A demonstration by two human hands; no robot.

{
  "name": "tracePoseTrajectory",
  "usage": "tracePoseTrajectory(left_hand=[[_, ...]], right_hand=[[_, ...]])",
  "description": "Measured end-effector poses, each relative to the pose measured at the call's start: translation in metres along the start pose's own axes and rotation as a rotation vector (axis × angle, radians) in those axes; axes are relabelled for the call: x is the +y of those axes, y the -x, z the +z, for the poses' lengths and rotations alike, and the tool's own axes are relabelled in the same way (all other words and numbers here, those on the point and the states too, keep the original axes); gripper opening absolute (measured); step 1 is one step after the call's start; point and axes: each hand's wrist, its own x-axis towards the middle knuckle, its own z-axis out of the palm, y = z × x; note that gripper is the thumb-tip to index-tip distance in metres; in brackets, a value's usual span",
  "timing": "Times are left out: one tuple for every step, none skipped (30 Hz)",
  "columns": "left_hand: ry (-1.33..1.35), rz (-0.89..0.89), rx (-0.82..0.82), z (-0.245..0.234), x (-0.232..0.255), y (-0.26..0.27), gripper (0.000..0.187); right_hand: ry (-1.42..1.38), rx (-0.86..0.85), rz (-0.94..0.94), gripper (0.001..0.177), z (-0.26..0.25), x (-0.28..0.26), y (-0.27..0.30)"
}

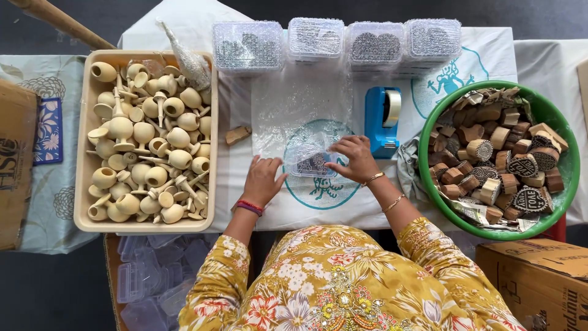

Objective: The person wraps a small container with bubble wrap and secures it with tape.

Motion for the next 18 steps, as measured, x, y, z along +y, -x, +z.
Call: tracePoseTrajectory(left_hand=[[0.002,-0.001,-0.004,0.005,-0.003,-0.002,0.03],[0.102,-0.061,-0.046,0.009,-0.007,-0.005,0.038],[0.202,-0.121,-0.089,0.013,-0.01,-0.009,0.049],[0.201,-0.117,-0.089,0.011,-0.012,-0.01,0.049],[0.226,-0.098,-0.085,0.008,-0.014,-0.011,0.051],[0.251,-0.078,-0.084,0.006,-0.016,-0.012,0.054],[0.251,-0.073,-0.087,0.004,-0.021,-0.011,0.054],[0.31,-0.101,-0.09,0.003,-0.026,-0.009,0.052],[0.368,-0.129,-0.092,0.002,-0.031,-0.007,0.051],[0.369,-0.128,-0.096,0.003,-0.036,-0.005,0.051],[0.194,-0.055,-0.092,0.004,-0.041,-0.003,0.028],[0.02,0.016,-0.089,0.005,-0.045,0.0,0.006],[0.021,0.016,-0.094,0.003,-0.045,0.0,0.006],[-0.029,0.091,-0.059,0.001,-0.046,0.002,0.005],[-0.079,0.167,-0.024,-0.002,-0.046,0.003,0.004],[-0.081,0.168,-0.024,-0.001,-0.042,0.002,0.004],[-0.115,0.296,0.047,-0.001,-0.038,0.001,0.008],[-0.147,0.423,0.116,0.0,-0.033,0.002,0.013]], right_hand=[[-0.001,-0.002,0.004,0.033,0.01,0.01,0.007],[0.023,-0.018,0.061,0.023,0.019,0.021,0.012],[0.047,-0.034,0.118,0.014,0.028,0.031,0.018],[0.049,-0.031,0.119,0.014,0.03,0.038,0.021],[0.015,-0.007,0.167,0.013,0.031,0.044,0.024],[-0.019,0.018,0.217,0.013,0.033,0.051,0.029],[-0.018,0.022,0.221,0.013,0.032,0.054,0.033],[-0.021,0.078,0.258,0.016,0.032,0.056,0.037],[-0.024,0.134,0.295,0.019,0.032,0.059,0.042],[-0.023,0.134,0.299,0.019,0.031,0.057,0.044],[-0.024,0.126,0.28,0.016,0.029,0.055,0.046],[-0.027,0.116,0.261,0.017,0.028,0.054,0.048],[-0.027,0.114,0.266,0.017,0.03,0.05,0.049],[0.015,0.127,0.262,0.016,0.033,0.045,0.049],[0.058,0.14,0.259,0.015,0.036,0.04,0.05],[0.057,0.142,0.258,0.015,0.039,0.037,0.048],[0.025,0.173,0.28,0.015,0.042,0.034,0.046],[-0.006,0.202,0.306,0.015,0.044,0.03,0.047]])
